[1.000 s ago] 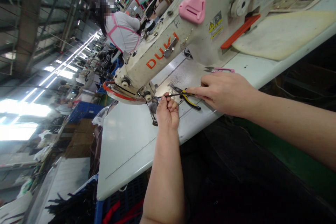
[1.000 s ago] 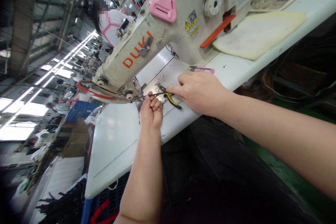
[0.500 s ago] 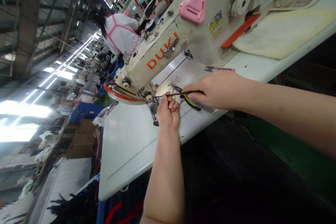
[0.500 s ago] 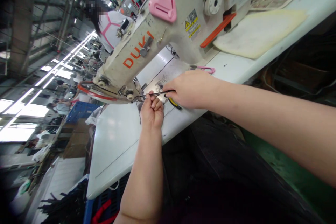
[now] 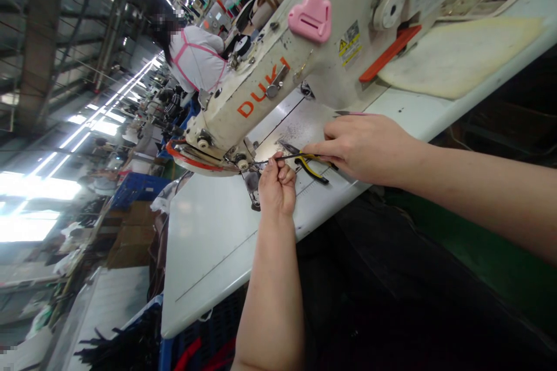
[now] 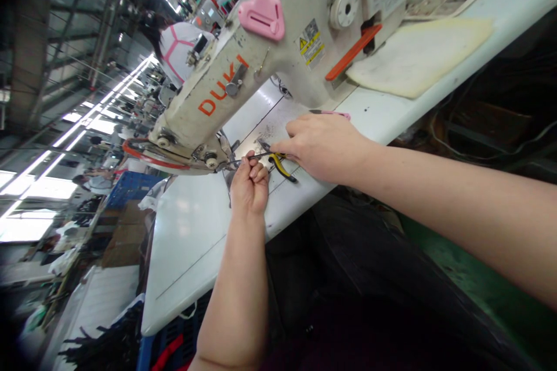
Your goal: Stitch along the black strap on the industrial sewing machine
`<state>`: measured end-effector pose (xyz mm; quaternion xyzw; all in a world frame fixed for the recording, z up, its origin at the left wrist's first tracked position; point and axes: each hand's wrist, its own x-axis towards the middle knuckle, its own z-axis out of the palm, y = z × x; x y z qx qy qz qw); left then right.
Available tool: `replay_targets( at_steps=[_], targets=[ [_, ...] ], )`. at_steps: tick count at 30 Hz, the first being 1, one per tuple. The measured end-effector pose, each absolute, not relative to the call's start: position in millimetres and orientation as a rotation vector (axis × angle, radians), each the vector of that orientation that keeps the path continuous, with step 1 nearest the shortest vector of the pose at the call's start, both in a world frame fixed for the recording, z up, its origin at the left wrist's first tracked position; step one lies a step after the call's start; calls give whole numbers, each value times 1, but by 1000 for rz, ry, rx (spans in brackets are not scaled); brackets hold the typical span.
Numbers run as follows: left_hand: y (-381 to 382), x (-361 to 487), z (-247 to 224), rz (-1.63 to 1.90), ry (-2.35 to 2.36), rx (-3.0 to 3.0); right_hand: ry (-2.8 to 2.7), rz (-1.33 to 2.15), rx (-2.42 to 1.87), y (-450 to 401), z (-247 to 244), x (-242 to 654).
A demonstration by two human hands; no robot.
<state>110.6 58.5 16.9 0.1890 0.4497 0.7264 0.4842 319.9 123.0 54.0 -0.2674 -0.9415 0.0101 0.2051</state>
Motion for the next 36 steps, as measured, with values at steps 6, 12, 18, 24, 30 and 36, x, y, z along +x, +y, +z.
replay_targets(
  at_steps=[6, 12, 18, 24, 30, 36],
  targets=[
    [58, 108, 13, 1756, 1103, 533, -2604, 20, -748, 123, 51, 321],
    [57, 109, 13, 1756, 1110, 544, -2619, 65, -739, 126, 51, 320],
    [57, 111, 16, 1761, 1124, 507, -2636, 85, -726, 128, 51, 321],
    [57, 110, 16, 1757, 1126, 501, -2639, 95, -733, 128, 52, 321],
    [57, 109, 16, 1771, 1078, 472, -2673, 133, -747, 132, 57, 315],
    [58, 108, 17, 1782, 1060, 444, -2683, 530, -946, 147, 70, 305]
  ],
)
